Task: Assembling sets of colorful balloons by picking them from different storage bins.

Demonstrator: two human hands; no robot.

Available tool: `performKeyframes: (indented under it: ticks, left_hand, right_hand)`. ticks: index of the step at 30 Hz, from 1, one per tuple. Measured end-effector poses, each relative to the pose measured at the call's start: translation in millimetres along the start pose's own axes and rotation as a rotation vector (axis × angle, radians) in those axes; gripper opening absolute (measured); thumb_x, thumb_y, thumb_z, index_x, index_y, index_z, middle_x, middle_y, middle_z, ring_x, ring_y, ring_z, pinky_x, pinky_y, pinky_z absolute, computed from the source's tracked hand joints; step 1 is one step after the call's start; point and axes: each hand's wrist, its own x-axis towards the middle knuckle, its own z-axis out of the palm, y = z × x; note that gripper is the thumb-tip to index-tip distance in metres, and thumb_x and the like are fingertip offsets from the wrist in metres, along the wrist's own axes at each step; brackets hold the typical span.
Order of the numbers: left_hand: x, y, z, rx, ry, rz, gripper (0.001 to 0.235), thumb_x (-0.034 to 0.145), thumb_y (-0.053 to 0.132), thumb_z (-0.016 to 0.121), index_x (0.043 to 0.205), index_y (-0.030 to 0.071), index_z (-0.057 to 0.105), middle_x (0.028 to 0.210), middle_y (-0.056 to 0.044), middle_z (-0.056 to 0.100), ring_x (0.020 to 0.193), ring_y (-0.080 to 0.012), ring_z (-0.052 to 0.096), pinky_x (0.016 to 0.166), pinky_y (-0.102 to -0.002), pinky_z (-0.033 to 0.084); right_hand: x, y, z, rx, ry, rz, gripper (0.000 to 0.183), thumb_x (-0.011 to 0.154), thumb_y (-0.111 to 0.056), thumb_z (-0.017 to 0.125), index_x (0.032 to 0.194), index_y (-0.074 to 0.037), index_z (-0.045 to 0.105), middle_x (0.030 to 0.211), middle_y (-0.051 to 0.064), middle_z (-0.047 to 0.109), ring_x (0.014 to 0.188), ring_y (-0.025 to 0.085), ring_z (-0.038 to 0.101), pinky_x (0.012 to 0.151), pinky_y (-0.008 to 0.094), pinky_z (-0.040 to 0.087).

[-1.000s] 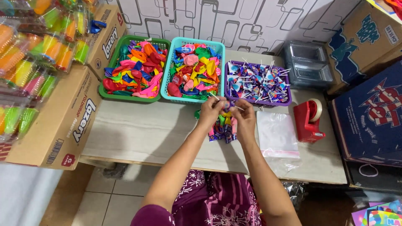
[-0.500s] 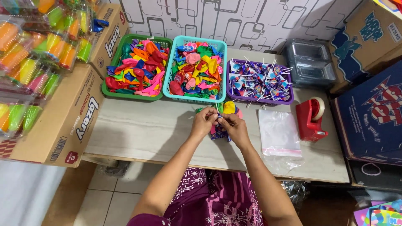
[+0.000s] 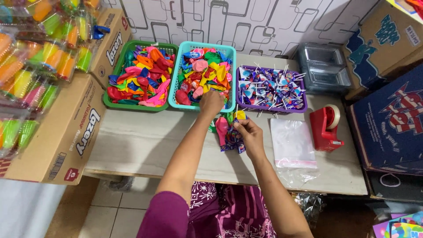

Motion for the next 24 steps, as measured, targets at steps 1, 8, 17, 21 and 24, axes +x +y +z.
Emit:
performKeyframes:
  ticks: [1, 8, 17, 21, 24]
  left_hand:
    - [5, -3, 7, -0.001, 0.000, 0.005, 0.026, 0.095, 0.022, 0.060, 0.093, 0.002, 0.076, 0.086, -0.020, 0.068, 0.086, -0.0392, 0.073, 0.070, -0.050, 0.060]
    - [3, -5, -22, -0.243, -0.068, -0.025, 0.017, 0.085, 0.022, 0.062, 0.091, 0.009, 0.072, 0.081, -0.010, 0.069, 0.083, -0.0336, 0.071, 0.075, -0.047, 0.058]
    - [-90, 52, -84, -0.974, -0.425, 0.095, 0.022, 0.078, 0.003, 0.064, 0.099, 0.007, 0.066, 0.073, -0.009, 0.068, 0.064, -0.0115, 0.065, 0.059, -0.022, 0.054]
    - [-103, 29, -67, -1.085, -0.431, 0.092, 0.023, 0.077, 0.002, 0.066, 0.099, 0.010, 0.066, 0.068, -0.008, 0.067, 0.059, -0.0116, 0.066, 0.054, -0.021, 0.054]
    - [-115, 6, -63, -1.097, -0.398, 0.016, 0.018, 0.080, 0.004, 0.067, 0.097, 0.009, 0.063, 0.066, -0.008, 0.064, 0.059, -0.0133, 0.064, 0.054, -0.022, 0.055]
  right_hand:
    - [2, 2, -1, 0.000, 0.003, -0.003, 0.015, 0.093, -0.010, 0.079, 0.103, 0.000, 0.074, 0.089, 0.010, 0.071, 0.083, 0.013, 0.062, 0.064, 0.025, 0.055]
    - [7, 5, -16, 0.088, 0.007, 0.015, 0.011, 0.091, -0.009, 0.078, 0.096, -0.002, 0.073, 0.084, 0.009, 0.069, 0.081, 0.015, 0.063, 0.064, 0.028, 0.056]
    - [14, -7, 2, 0.816, -0.343, 0.208, 0.006, 0.094, -0.018, 0.066, 0.096, -0.014, 0.063, 0.104, 0.015, 0.072, 0.101, 0.034, 0.072, 0.093, 0.055, 0.058]
    - [52, 61, -19, 0.901, -0.257, 0.268, 0.005, 0.093, -0.010, 0.067, 0.090, -0.007, 0.064, 0.090, 0.015, 0.072, 0.082, 0.027, 0.076, 0.077, 0.039, 0.066]
    - [25, -1, -19, 0.628, -0.102, 0.120, 0.007, 0.090, -0.007, 0.071, 0.093, -0.002, 0.068, 0.083, 0.013, 0.071, 0.077, 0.022, 0.075, 0.078, 0.035, 0.065]
